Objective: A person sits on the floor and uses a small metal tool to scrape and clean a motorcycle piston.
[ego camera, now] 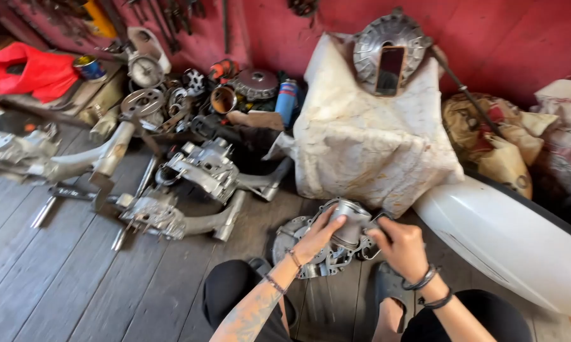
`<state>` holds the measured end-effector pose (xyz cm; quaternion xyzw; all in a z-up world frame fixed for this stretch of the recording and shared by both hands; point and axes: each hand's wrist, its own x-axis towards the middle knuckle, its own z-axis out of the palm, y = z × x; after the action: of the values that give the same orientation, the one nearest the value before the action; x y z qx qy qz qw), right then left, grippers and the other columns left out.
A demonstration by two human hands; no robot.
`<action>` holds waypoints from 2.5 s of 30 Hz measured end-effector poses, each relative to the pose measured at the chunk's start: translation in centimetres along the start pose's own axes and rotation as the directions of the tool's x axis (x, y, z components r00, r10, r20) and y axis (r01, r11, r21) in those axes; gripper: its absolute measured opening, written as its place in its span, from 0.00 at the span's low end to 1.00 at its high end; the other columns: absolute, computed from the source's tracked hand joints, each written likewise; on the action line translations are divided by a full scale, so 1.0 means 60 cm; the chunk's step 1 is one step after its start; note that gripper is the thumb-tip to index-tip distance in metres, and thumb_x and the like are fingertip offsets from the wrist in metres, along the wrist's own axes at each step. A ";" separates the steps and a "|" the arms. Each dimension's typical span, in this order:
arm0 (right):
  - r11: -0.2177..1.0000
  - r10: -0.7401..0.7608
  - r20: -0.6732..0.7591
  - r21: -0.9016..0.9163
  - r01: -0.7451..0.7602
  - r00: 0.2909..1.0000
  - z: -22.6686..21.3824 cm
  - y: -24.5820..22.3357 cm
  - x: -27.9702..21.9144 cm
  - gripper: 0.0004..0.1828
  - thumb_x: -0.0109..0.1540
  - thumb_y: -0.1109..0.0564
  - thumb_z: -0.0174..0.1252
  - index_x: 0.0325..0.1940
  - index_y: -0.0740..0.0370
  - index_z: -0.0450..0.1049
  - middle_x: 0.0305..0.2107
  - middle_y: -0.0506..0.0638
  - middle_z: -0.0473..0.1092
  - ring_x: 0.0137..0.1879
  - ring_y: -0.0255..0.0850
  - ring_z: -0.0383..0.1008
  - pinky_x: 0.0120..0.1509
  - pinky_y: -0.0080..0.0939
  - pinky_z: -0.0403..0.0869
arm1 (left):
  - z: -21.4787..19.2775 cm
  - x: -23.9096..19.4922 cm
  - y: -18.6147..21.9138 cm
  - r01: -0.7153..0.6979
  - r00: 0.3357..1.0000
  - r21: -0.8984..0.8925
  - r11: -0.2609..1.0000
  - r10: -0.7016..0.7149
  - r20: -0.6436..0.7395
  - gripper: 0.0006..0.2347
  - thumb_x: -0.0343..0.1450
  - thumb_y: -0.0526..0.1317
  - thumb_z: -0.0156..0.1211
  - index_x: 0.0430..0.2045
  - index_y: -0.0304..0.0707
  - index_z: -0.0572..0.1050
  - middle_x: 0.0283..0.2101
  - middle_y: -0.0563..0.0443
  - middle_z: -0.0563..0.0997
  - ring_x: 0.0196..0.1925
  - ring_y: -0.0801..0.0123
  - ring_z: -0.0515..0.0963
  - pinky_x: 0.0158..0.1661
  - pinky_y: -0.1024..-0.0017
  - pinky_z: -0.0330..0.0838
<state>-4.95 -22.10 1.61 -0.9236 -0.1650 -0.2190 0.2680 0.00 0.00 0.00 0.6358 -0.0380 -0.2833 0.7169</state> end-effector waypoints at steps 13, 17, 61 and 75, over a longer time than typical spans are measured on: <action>1.000 -0.017 -0.102 0.015 0.019 0.995 0.046 0.046 -0.037 0.15 0.62 0.46 0.63 0.36 0.62 0.77 0.15 0.56 0.70 0.23 0.58 0.75 0.26 0.44 0.74 | 0.006 -0.032 0.014 -0.016 1.000 -0.061 0.998 0.015 -0.013 0.41 0.71 0.63 0.58 0.70 0.28 0.52 0.70 0.26 0.53 0.75 0.42 0.50 0.70 0.58 0.48; 0.999 -0.034 -0.082 0.037 0.037 0.996 0.055 0.030 -0.047 0.16 0.63 0.44 0.59 0.34 0.59 0.75 0.13 0.52 0.68 0.20 0.52 0.73 0.25 0.45 0.71 | 0.002 -0.024 0.003 -0.016 0.999 -0.053 0.998 0.013 -0.046 0.40 0.70 0.63 0.58 0.69 0.30 0.56 0.69 0.28 0.56 0.74 0.44 0.52 0.70 0.59 0.49; 0.998 -0.045 -0.097 -0.046 0.040 0.994 0.031 0.014 -0.026 0.18 0.68 0.42 0.54 0.32 0.56 0.70 0.11 0.44 0.60 0.16 0.43 0.67 0.25 0.34 0.70 | 0.009 -0.041 0.019 -0.094 0.993 0.112 0.989 0.101 -0.063 0.41 0.70 0.62 0.55 0.65 0.17 0.57 0.65 0.16 0.59 0.71 0.32 0.55 0.70 0.51 0.47; 0.972 -0.071 -0.079 -0.229 0.052 0.994 0.053 0.012 -0.019 0.19 0.67 0.38 0.52 0.32 0.53 0.71 0.12 0.47 0.66 0.20 0.45 0.74 0.28 0.42 0.73 | 0.008 -0.006 -0.029 -0.051 0.968 0.432 0.900 0.152 -0.202 0.36 0.71 0.65 0.51 0.67 0.35 0.61 0.61 0.27 0.70 0.68 0.42 0.64 0.66 0.56 0.55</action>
<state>-4.60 -21.06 -1.68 -0.9322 -0.1556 -0.2845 0.1610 -1.08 -0.31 -1.43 0.8018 -0.0483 -0.1546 0.5752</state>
